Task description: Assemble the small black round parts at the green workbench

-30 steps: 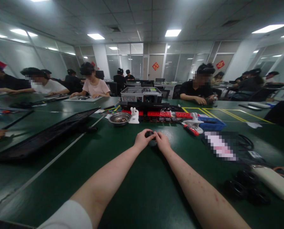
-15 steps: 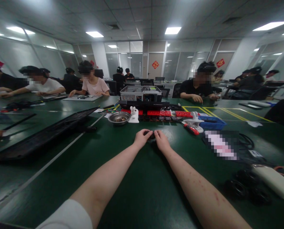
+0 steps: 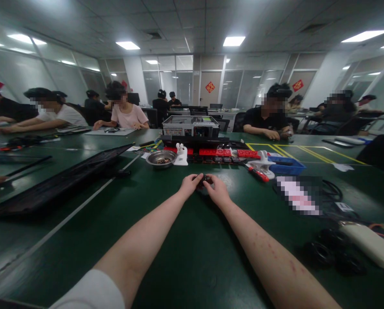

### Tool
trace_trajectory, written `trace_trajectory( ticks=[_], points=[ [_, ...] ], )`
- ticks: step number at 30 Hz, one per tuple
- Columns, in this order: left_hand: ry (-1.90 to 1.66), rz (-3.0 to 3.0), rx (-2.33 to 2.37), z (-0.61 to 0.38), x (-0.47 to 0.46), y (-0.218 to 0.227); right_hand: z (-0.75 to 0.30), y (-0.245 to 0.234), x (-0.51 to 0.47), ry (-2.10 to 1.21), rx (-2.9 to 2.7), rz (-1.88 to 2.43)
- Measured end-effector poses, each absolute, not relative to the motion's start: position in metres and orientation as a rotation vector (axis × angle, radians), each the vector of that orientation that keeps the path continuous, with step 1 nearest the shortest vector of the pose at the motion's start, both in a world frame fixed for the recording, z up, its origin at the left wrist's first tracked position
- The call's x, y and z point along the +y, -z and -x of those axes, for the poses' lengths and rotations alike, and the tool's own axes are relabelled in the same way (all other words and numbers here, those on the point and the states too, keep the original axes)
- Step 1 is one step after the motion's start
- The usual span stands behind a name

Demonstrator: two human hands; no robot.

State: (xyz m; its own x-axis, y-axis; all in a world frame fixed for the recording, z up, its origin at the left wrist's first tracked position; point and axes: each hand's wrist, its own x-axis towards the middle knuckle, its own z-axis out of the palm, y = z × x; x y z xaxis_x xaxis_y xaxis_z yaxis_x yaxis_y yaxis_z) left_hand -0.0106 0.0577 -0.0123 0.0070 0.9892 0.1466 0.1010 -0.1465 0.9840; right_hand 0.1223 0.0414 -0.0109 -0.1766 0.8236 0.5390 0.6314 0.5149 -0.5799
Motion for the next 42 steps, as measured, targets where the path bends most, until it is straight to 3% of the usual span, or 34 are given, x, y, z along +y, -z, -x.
trace_trajectory(
  ticks=[6, 13, 22, 35, 42],
  points=[
    [-1.295, -1.408, 1.236, 0.009, 0.054, 0.009, -0.121, 0.015, 0.046, -0.376, -1.816, 1.244],
    [-1.330, -1.835, 1.409, 0.007, 0.043, 0.005, -0.126, 0.016, 0.049, -0.481, -1.813, 1.407],
    [-1.273, -1.410, 1.224, 0.008, 0.054, 0.011, -0.122, 0.006, 0.039, -0.251, -1.869, 1.125],
    [-1.364, -1.671, 1.372, 0.005, 0.046, 0.009, -0.127, 0.018, 0.053, -0.475, -1.770, 1.424],
    [-1.267, -1.476, 1.253, 0.005, 0.051, 0.011, -0.126, 0.015, 0.049, -0.397, -1.795, 1.250]
  ],
)
